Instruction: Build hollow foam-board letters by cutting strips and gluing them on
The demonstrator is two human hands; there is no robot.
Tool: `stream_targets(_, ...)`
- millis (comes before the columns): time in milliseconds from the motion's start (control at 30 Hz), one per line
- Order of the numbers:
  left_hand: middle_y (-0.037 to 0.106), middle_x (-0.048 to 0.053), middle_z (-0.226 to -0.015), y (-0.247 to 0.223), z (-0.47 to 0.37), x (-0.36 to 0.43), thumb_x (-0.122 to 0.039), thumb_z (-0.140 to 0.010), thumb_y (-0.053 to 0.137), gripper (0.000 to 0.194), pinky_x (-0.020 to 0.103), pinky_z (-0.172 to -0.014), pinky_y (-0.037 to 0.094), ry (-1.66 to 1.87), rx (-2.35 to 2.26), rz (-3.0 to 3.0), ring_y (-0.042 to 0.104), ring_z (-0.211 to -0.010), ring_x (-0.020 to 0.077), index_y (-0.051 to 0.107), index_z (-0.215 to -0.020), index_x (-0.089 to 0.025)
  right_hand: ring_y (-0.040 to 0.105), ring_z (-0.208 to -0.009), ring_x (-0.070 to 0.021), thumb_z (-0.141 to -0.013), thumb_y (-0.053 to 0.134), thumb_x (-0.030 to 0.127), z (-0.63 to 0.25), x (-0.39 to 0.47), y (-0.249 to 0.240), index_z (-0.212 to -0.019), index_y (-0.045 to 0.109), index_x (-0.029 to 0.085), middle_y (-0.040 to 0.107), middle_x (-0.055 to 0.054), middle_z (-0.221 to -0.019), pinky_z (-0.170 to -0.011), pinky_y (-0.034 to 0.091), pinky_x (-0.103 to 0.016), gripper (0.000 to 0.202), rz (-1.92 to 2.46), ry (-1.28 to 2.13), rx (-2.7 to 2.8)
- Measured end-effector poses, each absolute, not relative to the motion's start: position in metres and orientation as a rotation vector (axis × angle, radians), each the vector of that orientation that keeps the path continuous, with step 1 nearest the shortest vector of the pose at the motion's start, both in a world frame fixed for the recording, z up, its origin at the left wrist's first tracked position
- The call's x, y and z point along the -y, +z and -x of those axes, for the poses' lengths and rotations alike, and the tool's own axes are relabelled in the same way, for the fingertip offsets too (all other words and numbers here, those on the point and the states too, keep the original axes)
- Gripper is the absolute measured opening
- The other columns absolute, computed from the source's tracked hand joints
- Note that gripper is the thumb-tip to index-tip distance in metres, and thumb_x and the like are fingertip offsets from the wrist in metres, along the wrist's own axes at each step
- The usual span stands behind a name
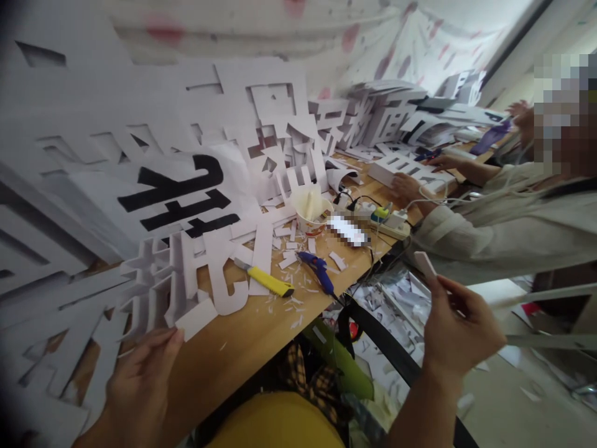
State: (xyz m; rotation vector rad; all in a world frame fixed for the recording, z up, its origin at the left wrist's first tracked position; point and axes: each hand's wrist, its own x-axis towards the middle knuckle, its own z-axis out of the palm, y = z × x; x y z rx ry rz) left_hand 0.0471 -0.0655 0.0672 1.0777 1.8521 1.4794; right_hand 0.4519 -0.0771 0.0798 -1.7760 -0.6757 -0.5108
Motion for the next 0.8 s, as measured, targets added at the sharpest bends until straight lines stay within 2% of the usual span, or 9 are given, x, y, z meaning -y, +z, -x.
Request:
stream_targets(100, 0.071, 0.003, -0.077, 0.069, -0.051, 0.066, -0.044, -0.064, 0.078, 0.025, 0.033, -0.072, 0.058, 1.46, -1.83, -1.122, 0.068, -0.075, 0.0203, 0.071, -0.066, -0.02, 0.066, -0.07, -0.0322, -0.077, 0.058, 0.071, -0.471, 0.088, 0.059, -0.09, 0.079, 0.017, 0.071, -0.016, -0.075, -0.07, 0.048, -0.048, 0.059, 2.161, -0.333, 0.799)
stream_targets(200, 0.071, 0.003, -0.078, 0.069, -0.05, 0.068, -0.045, -0.065, 0.078, 0.025, 0.034, -0.074, 0.058, 1.417, -1.849, -1.159, 0.068, -0.075, 0.0201, 0.072, -0.068, -0.02, 0.066, -0.079, -0.034, -0.072, 0.054, 0.078, -0.469, 0.085, 0.043, -0.099, 0.076, 0.014, 0.072, -0.016, -0.087, -0.074, 0.048, -0.049, 0.073, 2.235, -0.131, 0.87)
stream_targets(333, 0.073, 0.003, -0.08, 0.066, -0.046, 0.071, -0.043, -0.062, 0.08, 0.025, 0.034, -0.073, 0.059, 1.458, -1.885, -1.029, 0.069, -0.078, 0.021, 0.073, -0.069, -0.02, 0.066, -0.088, -0.0296, -0.071, 0.063, 0.074, -0.435, 0.052, 0.033, -0.105, 0.072, 0.019, 0.072, -0.013, -0.1, -0.076, 0.05, -0.041, 0.065, 1.936, 0.201, 1.198)
stream_targets(400, 0.073, 0.003, -0.08, 0.065, -0.045, 0.07, -0.04, -0.059, 0.082, 0.024, 0.033, -0.072, 0.058, 1.512, -1.868, -0.887, 0.069, -0.078, 0.0207, 0.073, -0.069, -0.02, 0.064, -0.097, -0.031, -0.072, 0.067, 0.072, -0.414, 0.028, 0.027, -0.106, 0.072, 0.019, 0.072, -0.014, -0.108, -0.086, 0.047, -0.044, 0.063, 1.835, 0.273, 1.432)
stream_targets(500, 0.073, 0.002, -0.076, 0.065, -0.044, 0.069, -0.033, -0.053, 0.085, 0.023, 0.029, -0.071, 0.057, 1.599, -1.744, -0.626, 0.068, -0.076, 0.0179, 0.072, -0.067, -0.02, 0.063, -0.096, -0.0324, -0.073, 0.063, 0.073, -0.39, -0.004, 0.017, -0.095, 0.073, 0.021, 0.073, -0.012, -0.102, -0.089, 0.044, -0.048, 0.057, 1.808, 0.282, 1.58)
stream_targets(667, 0.071, 0.0, -0.07, 0.07, -0.041, 0.069, -0.03, -0.06, 0.082, 0.015, 0.028, -0.07, 0.057, 1.623, -1.542, -0.461, 0.066, -0.069, 0.0147, 0.072, -0.064, -0.02, 0.062, -0.071, -0.0266, -0.077, 0.06, 0.068, -0.374, -0.026, 0.009, -0.071, 0.067, 0.022, 0.068, -0.007, -0.07, -0.066, 0.047, -0.039, 0.047, 1.857, 0.378, 1.59)
stream_targets(800, 0.072, 0.002, -0.071, 0.074, -0.042, 0.067, -0.036, -0.061, 0.084, 0.02, 0.029, -0.071, 0.057, 1.609, -1.488, -0.456, 0.068, -0.072, 0.0161, 0.073, -0.066, -0.02, 0.06, -0.059, -0.0249, -0.068, 0.067, 0.067, -0.379, -0.018, 0.02, -0.068, 0.066, 0.021, 0.062, -0.004, -0.058, -0.051, 0.044, -0.034, 0.046, 1.895, 0.455, 1.307)
